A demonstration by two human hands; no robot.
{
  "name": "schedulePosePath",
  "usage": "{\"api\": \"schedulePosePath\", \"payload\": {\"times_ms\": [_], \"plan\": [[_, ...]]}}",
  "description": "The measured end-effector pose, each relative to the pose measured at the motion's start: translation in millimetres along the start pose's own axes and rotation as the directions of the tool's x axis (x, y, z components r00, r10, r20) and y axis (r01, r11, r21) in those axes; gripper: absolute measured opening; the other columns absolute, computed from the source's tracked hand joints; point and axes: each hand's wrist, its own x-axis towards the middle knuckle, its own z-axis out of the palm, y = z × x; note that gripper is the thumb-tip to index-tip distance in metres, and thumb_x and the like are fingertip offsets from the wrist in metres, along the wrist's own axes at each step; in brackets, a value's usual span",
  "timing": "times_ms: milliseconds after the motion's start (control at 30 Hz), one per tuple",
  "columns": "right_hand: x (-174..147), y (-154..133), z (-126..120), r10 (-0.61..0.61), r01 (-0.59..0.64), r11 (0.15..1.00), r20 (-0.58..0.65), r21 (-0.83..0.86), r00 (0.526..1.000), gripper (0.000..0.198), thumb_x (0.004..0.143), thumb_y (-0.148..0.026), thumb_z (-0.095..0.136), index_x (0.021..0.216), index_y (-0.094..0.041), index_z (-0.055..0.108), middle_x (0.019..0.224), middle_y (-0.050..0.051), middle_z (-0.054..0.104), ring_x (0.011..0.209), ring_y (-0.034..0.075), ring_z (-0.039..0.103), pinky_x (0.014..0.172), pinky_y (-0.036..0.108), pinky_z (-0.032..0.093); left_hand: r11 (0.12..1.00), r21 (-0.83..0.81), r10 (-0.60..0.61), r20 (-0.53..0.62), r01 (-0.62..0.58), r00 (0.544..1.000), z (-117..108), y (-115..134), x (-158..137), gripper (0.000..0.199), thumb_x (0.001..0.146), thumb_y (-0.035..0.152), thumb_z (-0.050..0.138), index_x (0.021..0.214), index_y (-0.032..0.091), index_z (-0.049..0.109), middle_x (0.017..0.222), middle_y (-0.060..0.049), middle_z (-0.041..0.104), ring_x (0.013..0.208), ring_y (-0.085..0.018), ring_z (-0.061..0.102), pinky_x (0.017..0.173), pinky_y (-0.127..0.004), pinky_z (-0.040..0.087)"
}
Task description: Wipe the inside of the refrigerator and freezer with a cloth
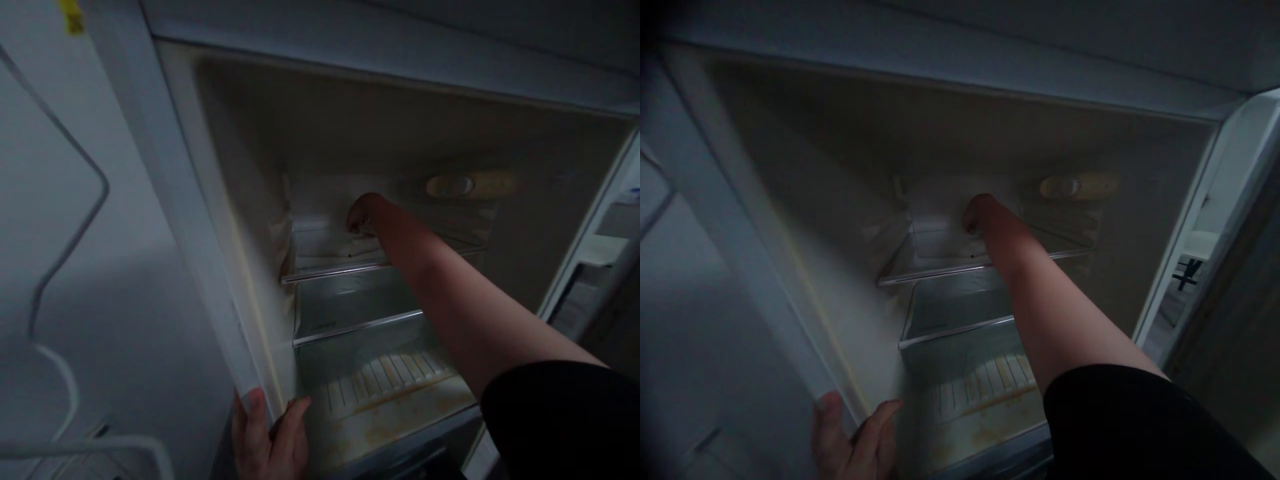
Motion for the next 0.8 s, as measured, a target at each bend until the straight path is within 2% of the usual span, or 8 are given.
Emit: {"api": "schedulePosePath", "payload": {"times_ms": [133,300,400,467,533,600,700,800], "plan": [[-24,-1,13,-0.089,0.089,0.996,0.016,0.008,0.996,0.038,0.093,-0.042,0.067,0.068,-0.014,0.064,0.068,0.004,0.056,0.063,0.017,0.055,0.071,0.035,0.048,0.975,0.107,0.202,-0.045,-0.196,0.978,-3,8,25,0.029,0.073,-0.001,0.079,0.095,0.019,0.077,0.172,-0.011,0.026,0.152,-0.045,0.035,0.122,-0.06,0.039],[-88,19,52,-0.3,0.305,0.952,-0.24,-0.017,0.923,0.02,0.093,-0.033,0.068,0.087,-0.014,0.07,0.089,0.008,0.067,0.082,0.021,0.062,0.079,0.032,0.047,0.977,0.078,0.204,-0.052,-0.2,0.978,-5,9,39,0.025,0.074,-0.004,0.076,0.089,0.016,0.077,0.172,-0.013,0.025,0.153,-0.045,0.033,0.123,-0.06,0.039],[-158,32,97,-0.396,0.51,0.859,-0.574,0.044,0.717,0.029,0.1,-0.043,0.058,0.094,-0.018,0.072,0.11,0.011,0.066,0.11,0.027,0.06,0.094,0.034,0.048,0.975,0.093,0.207,-0.046,-0.202,0.977,-7,18,42,0.026,0.073,-0.003,0.077,0.092,0.014,0.076,0.172,-0.017,0.022,0.155,-0.046,0.029,0.124,-0.061,0.036],[-211,33,140,-0.33,0.585,0.807,-0.759,0.081,0.561,0.035,0.102,-0.049,0.051,0.095,-0.023,0.073,0.122,0.011,0.062,0.124,0.03,0.055,0.104,0.04,0.046,0.983,0.088,0.166,-0.055,-0.161,0.985,-9,32,44,0.027,0.074,0.001,0.079,0.096,0.015,0.074,0.171,-0.017,0.026,0.156,-0.045,0.027,0.125,-0.065,0.031],[-258,29,190,-0.255,0.666,0.729,-0.84,0.158,0.479,0.034,0.1,-0.052,0.051,0.093,-0.029,0.075,0.121,0.011,0.062,0.122,0.03,0.056,0.105,0.045,0.046,0.985,-0.043,0.168,-0.008,-0.168,0.986,-12,53,43,0.03,0.077,0.007,0.078,0.105,0.017,0.071,0.163,-0.017,0.042,0.153,-0.041,0.035,0.124,-0.062,0.033],[-289,22,245,-0.242,0.739,0.588,-0.801,0.328,0.548,0.034,0.1,-0.052,0.049,0.091,-0.035,0.076,0.111,0.008,0.065,0.107,0.028,0.062,0.097,0.044,0.051,0.947,-0.253,0.222,0.081,-0.196,0.972,-12,76,38,0.035,0.082,0.017,0.076,0.115,0.016,0.066,0.148,-0.018,0.056,0.142,-0.035,0.051,0.114,-0.051,0.049],[-297,13,322,-0.199,0.719,0.318,-0.698,0.618,0.688,0.029,0.097,-0.055,0.054,0.086,-0.041,0.077,0.097,0.004,0.067,0.092,0.026,0.065,0.087,0.044,0.054,0.903,-0.408,0.219,0.169,-0.135,0.961,-4,104,26,0.051,0.083,0.038,0.076,0.124,0.014,0.059,0.134,-0.021,0.061,0.126,-0.033,0.063,0.093,-0.042,0.061],[-274,18,384,0.114,0.642,0.084,-0.647,0.762,0.754,0.031,0.084,-0.066,0.064,0.069,-0.04,0.075,0.081,0.005,0.063,0.084,0.029,0.063,0.08,0.046,0.055,0.894,-0.448,0.127,0.238,-0.007,0.963,13,118,14,0.046,0.082,0.033,0.075,0.123,0.018,0.061,0.124,-0.017,0.067,0.116,-0.03,0.068,0.091,-0.04,0.062]]}}
